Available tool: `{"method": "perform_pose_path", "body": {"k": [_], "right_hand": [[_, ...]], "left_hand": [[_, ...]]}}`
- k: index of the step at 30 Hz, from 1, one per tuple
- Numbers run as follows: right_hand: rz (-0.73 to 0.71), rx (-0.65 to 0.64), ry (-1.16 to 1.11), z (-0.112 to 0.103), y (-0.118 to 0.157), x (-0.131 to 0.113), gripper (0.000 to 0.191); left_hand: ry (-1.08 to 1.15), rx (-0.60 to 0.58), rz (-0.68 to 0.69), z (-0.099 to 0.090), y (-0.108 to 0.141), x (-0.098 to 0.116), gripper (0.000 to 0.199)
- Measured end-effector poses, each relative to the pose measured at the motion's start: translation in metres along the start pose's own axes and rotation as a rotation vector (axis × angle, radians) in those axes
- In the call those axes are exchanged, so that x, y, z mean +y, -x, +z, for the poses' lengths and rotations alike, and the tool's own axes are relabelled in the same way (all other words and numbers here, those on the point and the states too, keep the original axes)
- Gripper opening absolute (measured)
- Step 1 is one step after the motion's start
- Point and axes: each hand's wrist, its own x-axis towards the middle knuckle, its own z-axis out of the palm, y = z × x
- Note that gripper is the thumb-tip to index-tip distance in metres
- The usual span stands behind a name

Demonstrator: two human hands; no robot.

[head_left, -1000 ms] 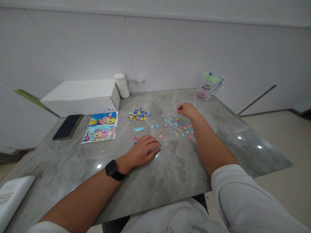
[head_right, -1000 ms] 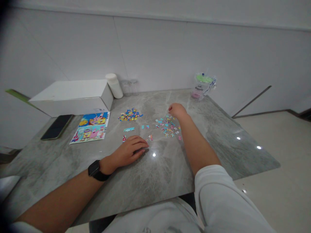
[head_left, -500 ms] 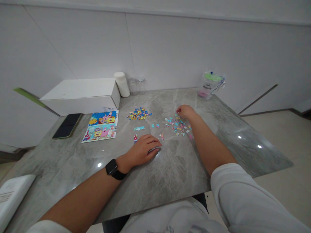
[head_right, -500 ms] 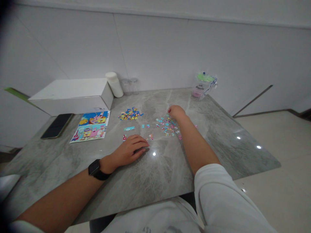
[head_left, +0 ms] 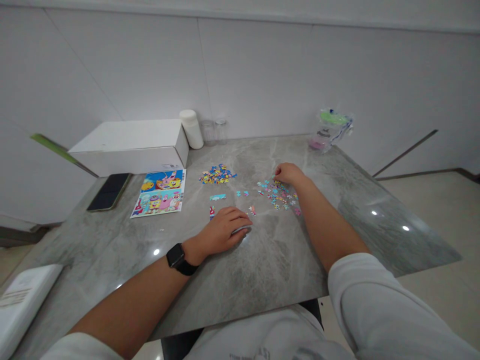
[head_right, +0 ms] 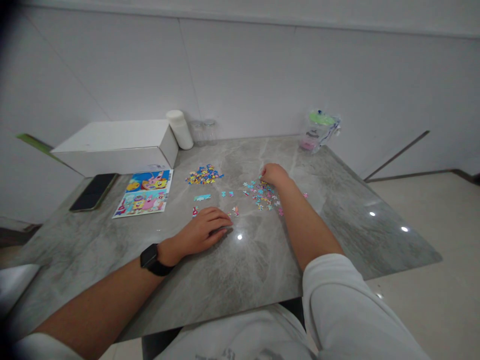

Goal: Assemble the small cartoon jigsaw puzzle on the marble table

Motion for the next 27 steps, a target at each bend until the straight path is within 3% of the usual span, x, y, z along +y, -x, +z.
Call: {"method": "perform_pose_path", "body": {"k": [5, 11, 17, 27], "right_hand": [[-0.048, 0.043, -0.12, -0.004, 0.001, -0.007, 0.013], [-0.159, 0.07, -0.491, -0.013, 0.008, -0.025, 0.028], [-0.233, -0.046, -0.87, -0.027, 0.028, -0.053, 0.021], [-0.186, -0.208, -1.131, -0.048, 0.059, -0.077, 0.019]], "left_hand": [[-0.003, -0.005, -0.007, 0.001, 0.001, -0.001, 0.028], [0.0, -0.004, -0.005, 0.002, 0.001, -0.001, 0.027], [0.008, -0.003, -0.001, 0.002, 0.001, -0.001, 0.027], [0.002, 0.011, 0.017, 0.002, 0.001, -0.001, 0.027]]}}
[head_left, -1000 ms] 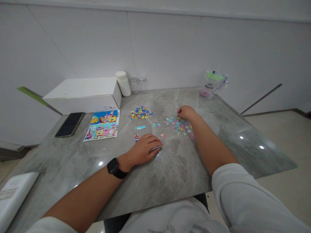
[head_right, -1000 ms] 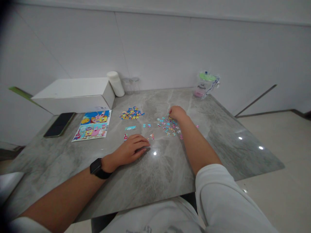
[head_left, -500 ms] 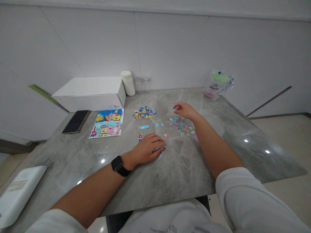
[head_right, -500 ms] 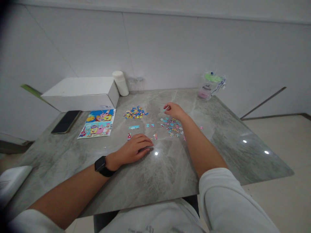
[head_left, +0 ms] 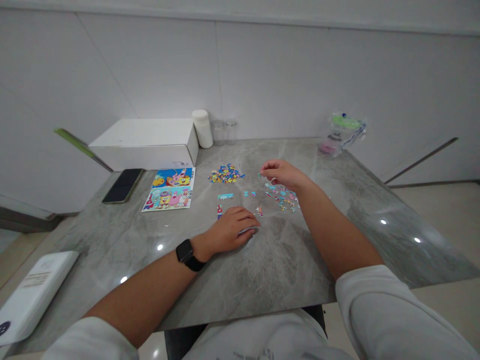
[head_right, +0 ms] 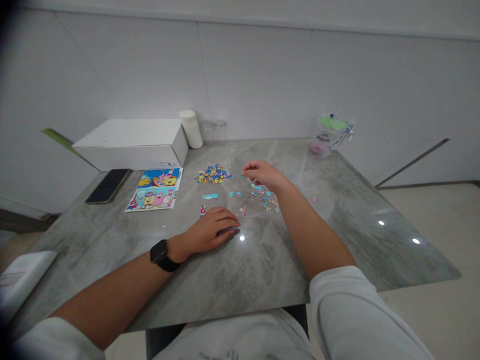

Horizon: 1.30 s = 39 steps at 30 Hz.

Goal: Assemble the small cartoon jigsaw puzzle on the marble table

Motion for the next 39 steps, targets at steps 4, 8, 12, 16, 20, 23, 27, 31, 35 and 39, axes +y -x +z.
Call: {"method": "perform_pose_path", "body": {"k": [4, 8, 12, 16, 20, 23, 27, 31, 35, 39], "right_hand": [[0.055, -0.059, -0.057, 0.003, 0.003, -0.003, 0.026], [0.098, -0.074, -0.037, 0.005, 0.003, -0.002, 0.025], [0.113, -0.086, -0.017, 0.006, 0.004, -0.002, 0.023], [0.103, -0.117, 0.008, 0.005, 0.004, -0.002, 0.021], [-0.003, -0.138, 0.053, 0.011, 0.0, 0.005, 0.018], [-0.108, -0.122, 0.173, 0.026, -0.007, 0.015, 0.013], [-0.201, -0.098, 0.461, 0.056, -0.013, 0.032, 0.006], [-0.325, -0.05, 0.705, 0.079, -0.015, 0.043, 0.007], [-0.381, 0.012, 0.822, 0.088, -0.016, 0.046, 0.01], [-0.388, 0.064, 0.866, 0.088, -0.015, 0.046, 0.017]], "left_hand": [[-0.002, 0.002, 0.002, 0.0, 0.0, 0.0, 0.027], [0.002, 0.0, -0.004, 0.0, 0.0, -0.001, 0.027], [0.004, -0.009, -0.005, 0.0, -0.001, 0.0, 0.027], [0.005, -0.012, -0.009, -0.001, -0.001, 0.0, 0.027], [0.008, -0.015, -0.016, -0.002, -0.001, 0.001, 0.027], [0.012, -0.02, -0.02, -0.003, -0.001, 0.002, 0.027], [0.009, -0.024, -0.022, -0.002, -0.001, 0.001, 0.027], [-0.001, -0.017, -0.022, 0.001, 0.0, 0.0, 0.026], [-0.002, -0.013, -0.018, 0.003, 0.001, -0.002, 0.026], [-0.002, -0.016, -0.022, 0.002, 0.001, -0.002, 0.027]]}}
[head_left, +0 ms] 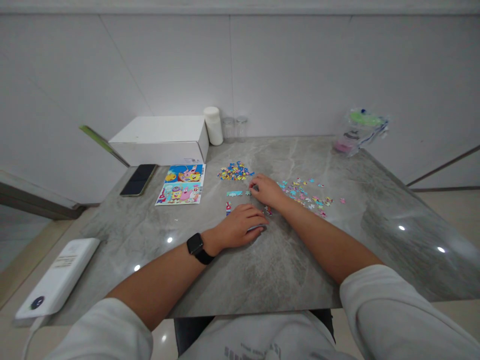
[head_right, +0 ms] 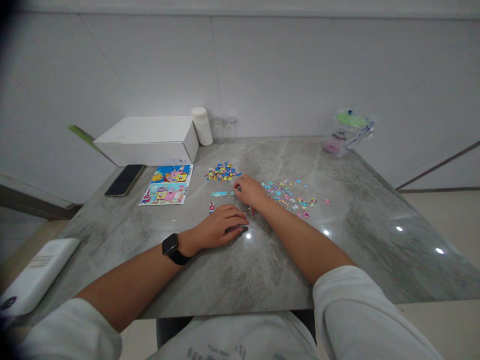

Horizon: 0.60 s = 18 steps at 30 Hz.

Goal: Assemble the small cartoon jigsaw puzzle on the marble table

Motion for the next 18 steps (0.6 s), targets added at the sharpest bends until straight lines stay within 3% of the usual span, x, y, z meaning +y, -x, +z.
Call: {"method": "perform_pose_path", "body": {"k": [7, 18], "right_hand": [[-0.064, -0.024, 0.028, 0.001, 0.005, 0.002, 0.017], [0.035, 0.012, 0.102, -0.014, 0.003, 0.011, 0.021]], "left_hand": [[0.005, 0.002, -0.001, -0.002, -0.002, 0.002, 0.026], [-0.001, -0.004, 0.011, -0.001, -0.001, 0.0, 0.025]]}}
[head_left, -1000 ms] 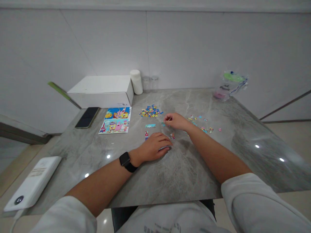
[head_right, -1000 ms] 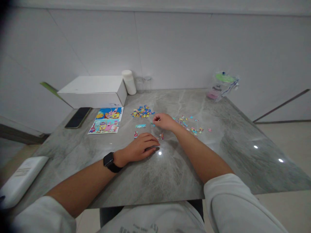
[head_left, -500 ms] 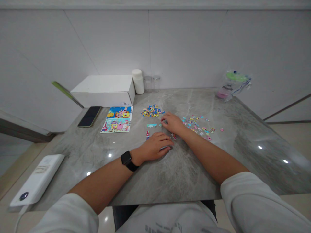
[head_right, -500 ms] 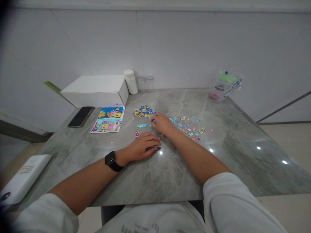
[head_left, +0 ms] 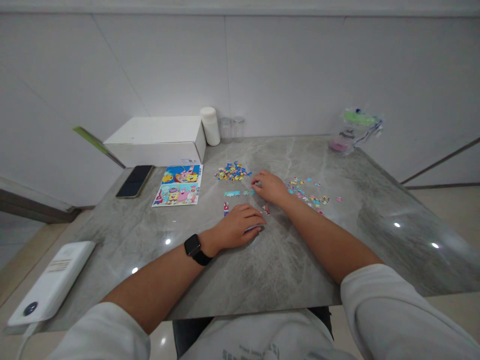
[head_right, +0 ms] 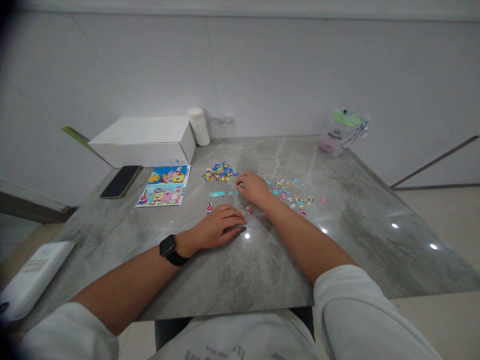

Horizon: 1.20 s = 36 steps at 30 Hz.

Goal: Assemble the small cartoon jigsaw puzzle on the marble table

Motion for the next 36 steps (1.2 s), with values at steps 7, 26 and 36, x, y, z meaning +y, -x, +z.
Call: {"method": "perform_pose_path", "body": {"k": [7, 26, 36], "right_hand": [[-0.047, -0.102, 0.008, 0.0, 0.0, 0.011, 0.016], [0.004, 0.161, -0.179, -0.028, -0.007, 0.021, 0.019], [0.166, 0.471, -0.4, -0.097, 0.003, 0.049, 0.02]], "left_hand": [[0.001, -0.002, -0.001, -0.003, 0.0, 0.002, 0.026], [-0.01, 0.013, 0.0, -0.001, -0.001, 0.002, 0.025], [0.012, 0.009, 0.021, -0.003, -0.002, 0.004, 0.026]]}}
